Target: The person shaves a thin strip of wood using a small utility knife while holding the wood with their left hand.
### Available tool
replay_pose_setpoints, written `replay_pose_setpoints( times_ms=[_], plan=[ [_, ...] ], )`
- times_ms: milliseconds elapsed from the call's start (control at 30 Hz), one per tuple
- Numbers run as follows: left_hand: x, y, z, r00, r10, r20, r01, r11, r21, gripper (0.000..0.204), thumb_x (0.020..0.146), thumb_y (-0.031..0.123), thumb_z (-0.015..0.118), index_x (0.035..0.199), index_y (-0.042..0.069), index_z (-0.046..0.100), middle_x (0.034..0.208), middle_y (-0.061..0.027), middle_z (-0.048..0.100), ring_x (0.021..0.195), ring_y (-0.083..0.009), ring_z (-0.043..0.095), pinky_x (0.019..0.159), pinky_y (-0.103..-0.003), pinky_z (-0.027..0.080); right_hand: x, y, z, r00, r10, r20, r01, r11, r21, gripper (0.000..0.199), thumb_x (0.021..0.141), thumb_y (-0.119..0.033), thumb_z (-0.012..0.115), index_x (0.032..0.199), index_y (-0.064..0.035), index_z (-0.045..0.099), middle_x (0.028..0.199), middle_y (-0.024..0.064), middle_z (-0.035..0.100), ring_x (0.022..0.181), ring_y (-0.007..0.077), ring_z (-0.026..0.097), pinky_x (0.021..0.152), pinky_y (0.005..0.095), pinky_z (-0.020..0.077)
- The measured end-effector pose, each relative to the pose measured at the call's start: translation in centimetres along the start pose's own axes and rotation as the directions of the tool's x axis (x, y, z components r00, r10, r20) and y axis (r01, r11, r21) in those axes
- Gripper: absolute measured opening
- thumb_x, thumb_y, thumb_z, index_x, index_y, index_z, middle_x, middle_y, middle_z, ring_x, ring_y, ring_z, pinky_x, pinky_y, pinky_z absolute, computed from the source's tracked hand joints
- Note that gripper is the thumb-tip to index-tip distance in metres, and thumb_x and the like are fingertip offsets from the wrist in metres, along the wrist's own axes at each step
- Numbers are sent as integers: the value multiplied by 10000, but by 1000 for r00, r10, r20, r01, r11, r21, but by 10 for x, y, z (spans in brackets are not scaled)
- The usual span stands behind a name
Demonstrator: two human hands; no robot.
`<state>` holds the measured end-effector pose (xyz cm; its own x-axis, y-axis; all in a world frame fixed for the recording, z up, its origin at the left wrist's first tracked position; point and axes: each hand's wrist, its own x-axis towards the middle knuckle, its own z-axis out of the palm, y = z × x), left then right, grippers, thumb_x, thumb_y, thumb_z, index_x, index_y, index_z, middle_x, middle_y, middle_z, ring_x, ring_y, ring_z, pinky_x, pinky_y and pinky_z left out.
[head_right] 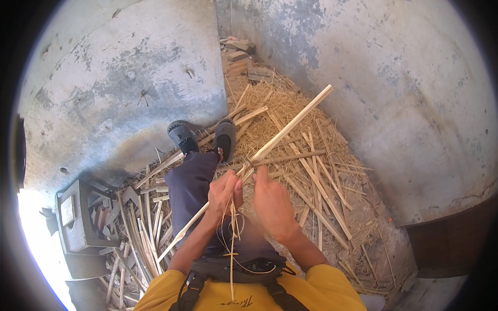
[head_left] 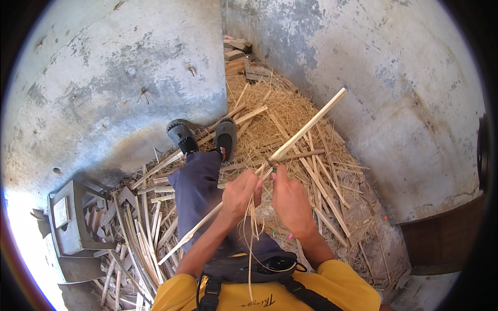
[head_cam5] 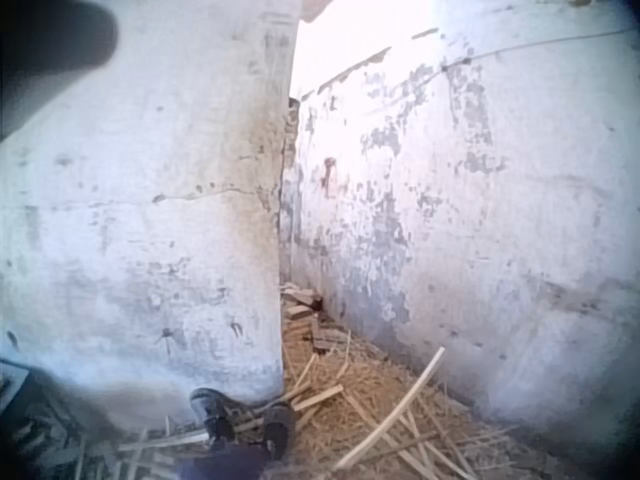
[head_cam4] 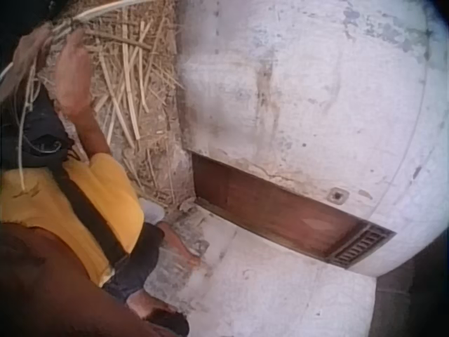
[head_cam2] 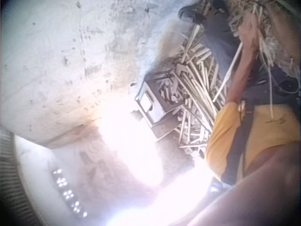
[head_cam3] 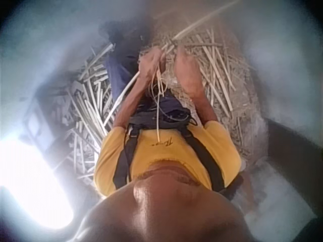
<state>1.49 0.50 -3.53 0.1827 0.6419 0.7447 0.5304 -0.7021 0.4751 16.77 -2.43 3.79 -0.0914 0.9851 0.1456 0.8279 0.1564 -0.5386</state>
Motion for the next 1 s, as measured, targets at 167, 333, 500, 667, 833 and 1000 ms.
replay_pose_setpoints(
  times_ms=[167,333,500,667,833,1000],
  plan=[
    [1,-1,6,1000,-6,-13,6,1000,3,195,992,63,632,836,45,516,759,-107,482,580,-280,549,479,-413,458,6,-4,-8,999,10,52,-4,993,-114,131,1059,-91,527,1065,39,506,732,315,657,732,527,678,630,596,509],
    [-4,-5,10,1000,-7,3,7,1000,-17,179,996,65,623,848,45,525,766,-114,500,594,-295,562,506,-428,476,13,-6,-11,994,-8,112,26,986,-167,153,989,-22,512,1106,76,495,777,317,691,775,492,729,646,552,575],
    [-6,-14,19,998,-54,35,55,998,-18,171,1037,93,580,881,35,543,778,-138,516,616,-354,572,558,-467,490,26,5,-1,992,34,119,-11,982,-191,183,1004,-34,518,1151,73,525,790,326,685,805,502,719,687,571,562],
    [2,-3,14,977,-209,49,214,962,-169,271,1094,148,508,866,4,538,758,-158,499,592,-340,537,583,-443,461,24,29,1,993,35,109,-52,985,162,206,1097,-131,491,1162,39,587,797,281,681,774,475,685,702,555,495],
    [1,-3,11,896,-400,191,442,836,-324,437,1146,279,422,831,1,544,702,-100,520,562,-222,548,583,-389,455,16,43,-2,998,-32,59,11,946,324,241,1117,-184,488,1190,24,587,795,276,669,727,484,657,654,534,461],
    [13,5,7,719,-614,328,687,552,-473,493,1159,356,388,843,14,550,692,-33,508,564,-172,640,482,-323,508,8,42,-1,999,-28,21,20,946,325,251,1115,-209,513,1161,23,598,712,246,619,608,413,614,591,487,442]
  ],
)
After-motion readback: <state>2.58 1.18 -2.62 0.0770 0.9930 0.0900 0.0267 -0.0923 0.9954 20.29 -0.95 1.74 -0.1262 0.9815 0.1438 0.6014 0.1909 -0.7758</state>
